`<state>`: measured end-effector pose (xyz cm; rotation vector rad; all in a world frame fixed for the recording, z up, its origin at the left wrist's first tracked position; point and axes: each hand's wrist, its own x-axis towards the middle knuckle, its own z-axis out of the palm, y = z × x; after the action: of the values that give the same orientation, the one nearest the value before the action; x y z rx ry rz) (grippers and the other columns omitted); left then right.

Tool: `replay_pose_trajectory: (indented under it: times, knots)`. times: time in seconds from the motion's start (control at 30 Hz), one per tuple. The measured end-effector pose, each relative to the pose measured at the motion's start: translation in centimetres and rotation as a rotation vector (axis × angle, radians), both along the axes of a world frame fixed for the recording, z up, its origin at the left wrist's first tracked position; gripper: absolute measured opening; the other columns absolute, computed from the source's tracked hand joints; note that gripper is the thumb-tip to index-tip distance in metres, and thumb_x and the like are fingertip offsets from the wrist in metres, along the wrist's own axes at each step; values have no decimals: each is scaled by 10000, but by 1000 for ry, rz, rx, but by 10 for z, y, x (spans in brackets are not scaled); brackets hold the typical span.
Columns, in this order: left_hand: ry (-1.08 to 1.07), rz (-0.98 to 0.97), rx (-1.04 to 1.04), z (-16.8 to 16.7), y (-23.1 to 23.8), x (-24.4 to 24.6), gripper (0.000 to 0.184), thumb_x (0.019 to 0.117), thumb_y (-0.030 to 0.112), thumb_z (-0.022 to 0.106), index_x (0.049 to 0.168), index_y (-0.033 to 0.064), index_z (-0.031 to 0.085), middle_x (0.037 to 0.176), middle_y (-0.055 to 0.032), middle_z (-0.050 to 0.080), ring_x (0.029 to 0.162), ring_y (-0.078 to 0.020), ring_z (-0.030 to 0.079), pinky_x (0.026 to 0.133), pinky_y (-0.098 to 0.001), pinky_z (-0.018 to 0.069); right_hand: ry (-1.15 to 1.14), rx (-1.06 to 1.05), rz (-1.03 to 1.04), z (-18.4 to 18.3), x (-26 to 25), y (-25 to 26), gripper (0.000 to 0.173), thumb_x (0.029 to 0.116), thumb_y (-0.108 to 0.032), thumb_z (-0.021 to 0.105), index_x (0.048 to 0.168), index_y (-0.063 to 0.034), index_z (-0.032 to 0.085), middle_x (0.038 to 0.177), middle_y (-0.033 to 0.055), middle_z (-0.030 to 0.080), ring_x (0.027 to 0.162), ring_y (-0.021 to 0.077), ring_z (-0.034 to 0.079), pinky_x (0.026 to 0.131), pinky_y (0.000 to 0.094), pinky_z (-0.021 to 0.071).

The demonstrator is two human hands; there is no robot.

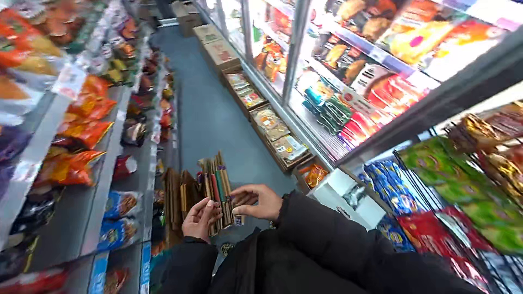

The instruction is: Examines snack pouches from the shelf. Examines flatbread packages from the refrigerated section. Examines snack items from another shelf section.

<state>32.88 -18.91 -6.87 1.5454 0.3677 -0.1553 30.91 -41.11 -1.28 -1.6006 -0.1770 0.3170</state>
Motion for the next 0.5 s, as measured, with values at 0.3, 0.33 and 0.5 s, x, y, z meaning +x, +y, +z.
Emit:
replay_pose_trajectory:
  times: [0.3,0.33,0.5]
  knots:
    - [-68,-335,-4,25,-80,11,258,995,48,600,1243,-23,614,979,-112,739,763,-207,749,642,-352,648,73,34,-380,-21,-59,-68,433,895,-101,791,1288,20,654,1095,147,740,945,200,739,859,375,620]
    - [-71,-366,-3,26,-87,11,257,996,53,599,1243,-21,610,976,-103,736,761,-199,749,639,-347,648,79,34,-408,-20,-64,-71,432,898,-100,788,1288,23,652,1097,151,739,946,202,738,861,376,619]
    - [-76,-517,-54,27,-110,14,275,990,72,603,1247,-26,609,982,-111,739,781,-220,754,655,-375,655,91,29,-521,-9,-83,-82,422,909,-118,777,1291,10,652,1120,147,732,966,194,734,871,366,618]
